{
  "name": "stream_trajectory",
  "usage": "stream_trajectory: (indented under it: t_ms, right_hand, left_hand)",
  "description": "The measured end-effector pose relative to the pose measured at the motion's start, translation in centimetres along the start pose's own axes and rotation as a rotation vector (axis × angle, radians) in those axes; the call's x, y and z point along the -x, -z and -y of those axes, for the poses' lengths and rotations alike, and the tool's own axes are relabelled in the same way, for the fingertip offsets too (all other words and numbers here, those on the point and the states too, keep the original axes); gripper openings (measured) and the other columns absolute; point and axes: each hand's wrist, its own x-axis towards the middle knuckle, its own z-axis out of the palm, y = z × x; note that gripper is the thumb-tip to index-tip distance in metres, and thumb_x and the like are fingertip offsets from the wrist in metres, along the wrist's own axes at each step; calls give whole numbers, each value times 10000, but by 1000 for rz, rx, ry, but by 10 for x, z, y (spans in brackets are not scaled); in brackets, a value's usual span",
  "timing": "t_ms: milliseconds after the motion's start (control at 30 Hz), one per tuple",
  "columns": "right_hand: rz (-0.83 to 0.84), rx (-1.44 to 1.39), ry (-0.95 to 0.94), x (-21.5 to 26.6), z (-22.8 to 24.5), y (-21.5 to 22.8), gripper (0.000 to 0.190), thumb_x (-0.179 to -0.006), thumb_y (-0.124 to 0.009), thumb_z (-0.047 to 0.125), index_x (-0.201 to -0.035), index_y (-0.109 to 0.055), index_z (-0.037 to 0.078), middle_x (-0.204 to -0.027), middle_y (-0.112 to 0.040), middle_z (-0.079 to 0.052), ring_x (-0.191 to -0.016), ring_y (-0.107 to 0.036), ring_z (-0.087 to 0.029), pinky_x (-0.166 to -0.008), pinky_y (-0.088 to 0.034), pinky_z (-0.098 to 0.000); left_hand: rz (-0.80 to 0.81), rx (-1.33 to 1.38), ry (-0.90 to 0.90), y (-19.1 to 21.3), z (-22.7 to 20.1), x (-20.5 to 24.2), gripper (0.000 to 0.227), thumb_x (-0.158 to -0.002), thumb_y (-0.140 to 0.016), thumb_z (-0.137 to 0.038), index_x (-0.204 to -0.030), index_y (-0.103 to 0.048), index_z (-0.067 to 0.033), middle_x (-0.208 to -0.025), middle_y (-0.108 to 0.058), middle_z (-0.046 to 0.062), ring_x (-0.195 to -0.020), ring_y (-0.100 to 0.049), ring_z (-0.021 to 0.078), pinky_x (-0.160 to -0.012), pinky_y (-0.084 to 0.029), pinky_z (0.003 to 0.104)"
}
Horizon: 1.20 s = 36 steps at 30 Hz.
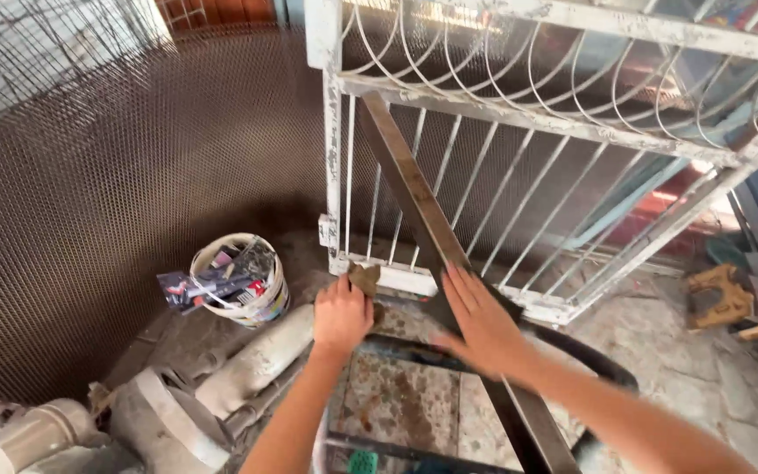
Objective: Sanding a long metal bar with a cloth and rinsing the cloth in a bucket of liquid in a workshop environment.
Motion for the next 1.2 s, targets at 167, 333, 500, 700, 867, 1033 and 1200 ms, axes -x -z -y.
stream_trajectory:
  t_ms: [167,333,500,700,867,1033,1200]
  right_hand:
    - [-90,-3,-82,-101,-44,-19,910,-1012,-472,551,-1576,-192,-105,-1653,-148,-323,-1539,-199,-400,-1265,-179,-474]
    - [-224,-49,-5,12,0,3,904,-993,-568,498,-1552,-243,-134,-1623,-218,-358,-1513,-253,-431,-1235,-244,-497]
    - [-73,4,34,109,31,13,1078,-855,-621,674,-1549,-263,-69,-1648,-229,-286,-1519,-245,-399,-1265,-193,-455]
    - [-33,-108,-97,-36,-19,-10,939,-1002,-472,597,-1574,-198,-96,-1667,-135,-294,-1555,-156,-388,-1275,-143,-472]
    - [-150,-94,-45,58,14,15,943,-937,-589,528,-1567,-248,-85,-1654,-216,-292,-1530,-239,-397,-1249,-204,-466]
    - [-14,314,-10,58,6,4,1137,-929,-270,801,-1603,-9,-76,-1698,21,-238,-1576,16,-326,-1286,-7,-398]
    - [-219,-181,-47,-80,-56,-25,885,-1005,-607,489,-1549,-281,-128,-1625,-233,-330,-1508,-269,-435,-1255,-229,-494]
  left_hand:
    - [-15,4,30,-11,1,0,273,-763,-748,-345,-837,-748,-83,-991,-703,140,-881,-725,280,-709,-554,425]
    - [46,4,24,11,-4,-1,297,-847,-722,-335,-947,-772,-60,-1047,-723,159,-936,-736,275,-764,-570,409]
    - [76,-13,-12,12,-1,-1,323,-877,-717,-341,-1001,-757,-46,-1090,-715,173,-980,-735,278,-810,-588,428]
    - [78,-31,-9,7,2,4,329,-908,-698,-346,-1004,-761,-38,-1134,-716,172,-1028,-738,270,-860,-595,420]
    - [77,-21,-37,48,-4,-8,322,-905,-700,-347,-998,-758,-44,-1107,-714,164,-985,-736,251,-839,-598,408]
    - [48,32,-47,26,-3,0,285,-937,-648,-261,-710,-656,-89,-862,-657,122,-727,-642,288,-633,-540,416]
    - [29,8,-15,15,-2,0,297,-867,-720,-334,-962,-767,-56,-1063,-728,159,-893,-738,246,-791,-590,417]
